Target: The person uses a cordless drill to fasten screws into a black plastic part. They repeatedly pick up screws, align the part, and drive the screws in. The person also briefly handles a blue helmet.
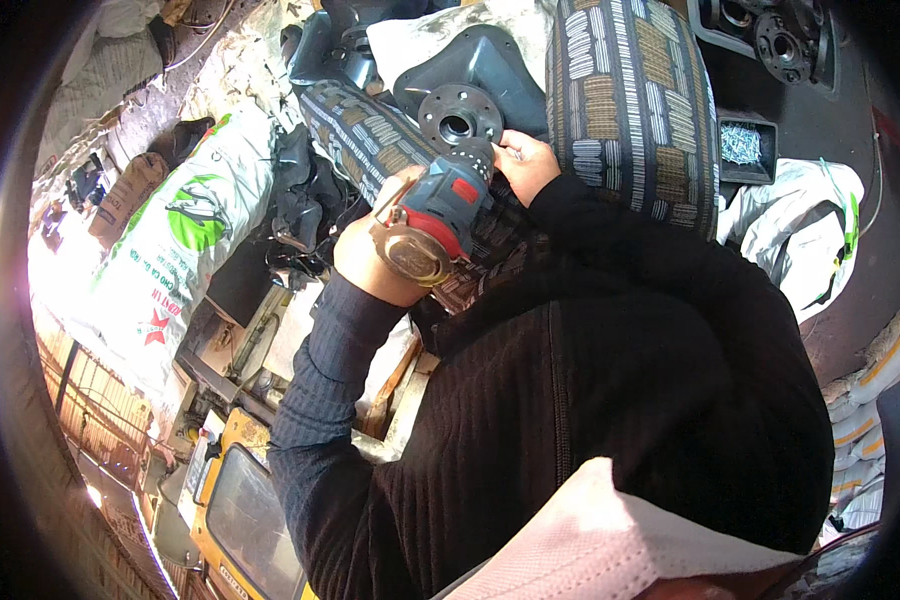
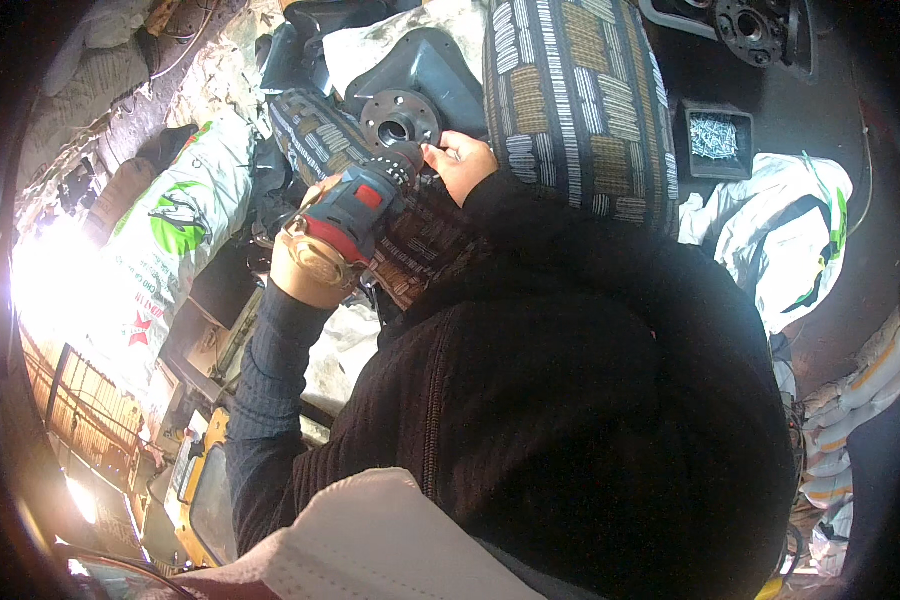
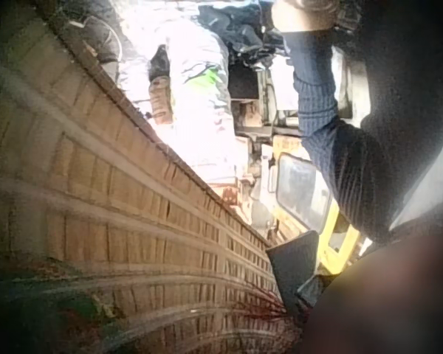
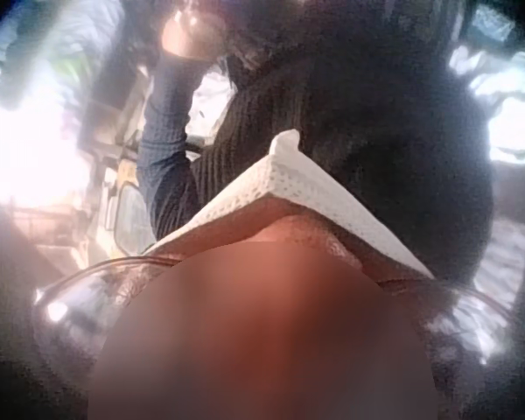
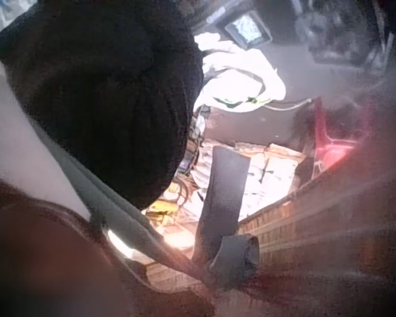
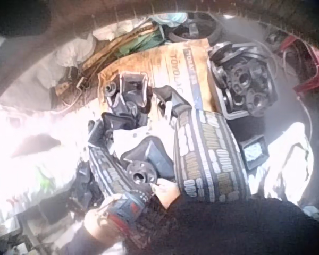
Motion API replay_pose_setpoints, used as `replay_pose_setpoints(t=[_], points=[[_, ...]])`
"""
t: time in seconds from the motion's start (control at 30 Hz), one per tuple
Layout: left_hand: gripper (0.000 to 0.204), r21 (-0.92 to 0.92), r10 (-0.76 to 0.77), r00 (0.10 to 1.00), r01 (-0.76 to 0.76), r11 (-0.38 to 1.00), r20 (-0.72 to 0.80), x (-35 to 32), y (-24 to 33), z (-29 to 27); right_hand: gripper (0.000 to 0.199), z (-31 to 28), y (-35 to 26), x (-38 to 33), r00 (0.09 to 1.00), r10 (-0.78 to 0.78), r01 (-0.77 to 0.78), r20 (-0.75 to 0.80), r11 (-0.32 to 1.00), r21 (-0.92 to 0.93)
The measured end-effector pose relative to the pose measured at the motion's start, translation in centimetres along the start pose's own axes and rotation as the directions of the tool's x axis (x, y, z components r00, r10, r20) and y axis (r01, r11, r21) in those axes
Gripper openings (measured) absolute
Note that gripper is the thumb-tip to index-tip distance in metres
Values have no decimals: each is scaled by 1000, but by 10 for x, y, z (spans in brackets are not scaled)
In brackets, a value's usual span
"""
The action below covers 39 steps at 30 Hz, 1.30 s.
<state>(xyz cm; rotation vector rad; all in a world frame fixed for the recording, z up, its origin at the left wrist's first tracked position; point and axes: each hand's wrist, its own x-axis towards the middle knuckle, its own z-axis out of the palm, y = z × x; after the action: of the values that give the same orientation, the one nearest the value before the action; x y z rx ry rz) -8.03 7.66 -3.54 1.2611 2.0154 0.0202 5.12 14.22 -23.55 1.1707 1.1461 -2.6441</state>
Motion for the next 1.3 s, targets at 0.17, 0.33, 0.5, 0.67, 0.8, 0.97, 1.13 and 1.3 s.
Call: replay_pose_setpoints(t=[0.17,0.33,0.5,0.67,0.8,0.97,1.13,1.3], points=[[42,-288,-126,992,127,949,20,3,8,-3,18,2,-7,-6,996,87,-84,-8,980,183],[37,-5,-17,1000,17,1000,-17,2,3,-4,20,2,-10,0,1000,21,-21,-5,999,24],[28,-98,-182,973,169,981,-140,-23,17,9,26,-13,-26,-7,971,235,-238,43,965,112],[37,135,15,976,14,991,-217,-61,39,20,34,-32,-51,-46,905,358,-425,229,732,533],[32,111,21,973,4,994,-229,-82,54,37,33,-25,-61,-51,909,286,-413,303,714,565],[28,64,115,890,-96,993,-442,-93,53,53,37,-23,-56,-50,901,230,-410,367,728,550],[27,44,57,895,-41,998,-442,-99,49,58,40,-20,-46,-47,856,184,-452,482,720,527],[25,27,51,900,-44,999,-432,-101,41,57,37,-17,-39,-45,838,187,-462,512,743,485]])
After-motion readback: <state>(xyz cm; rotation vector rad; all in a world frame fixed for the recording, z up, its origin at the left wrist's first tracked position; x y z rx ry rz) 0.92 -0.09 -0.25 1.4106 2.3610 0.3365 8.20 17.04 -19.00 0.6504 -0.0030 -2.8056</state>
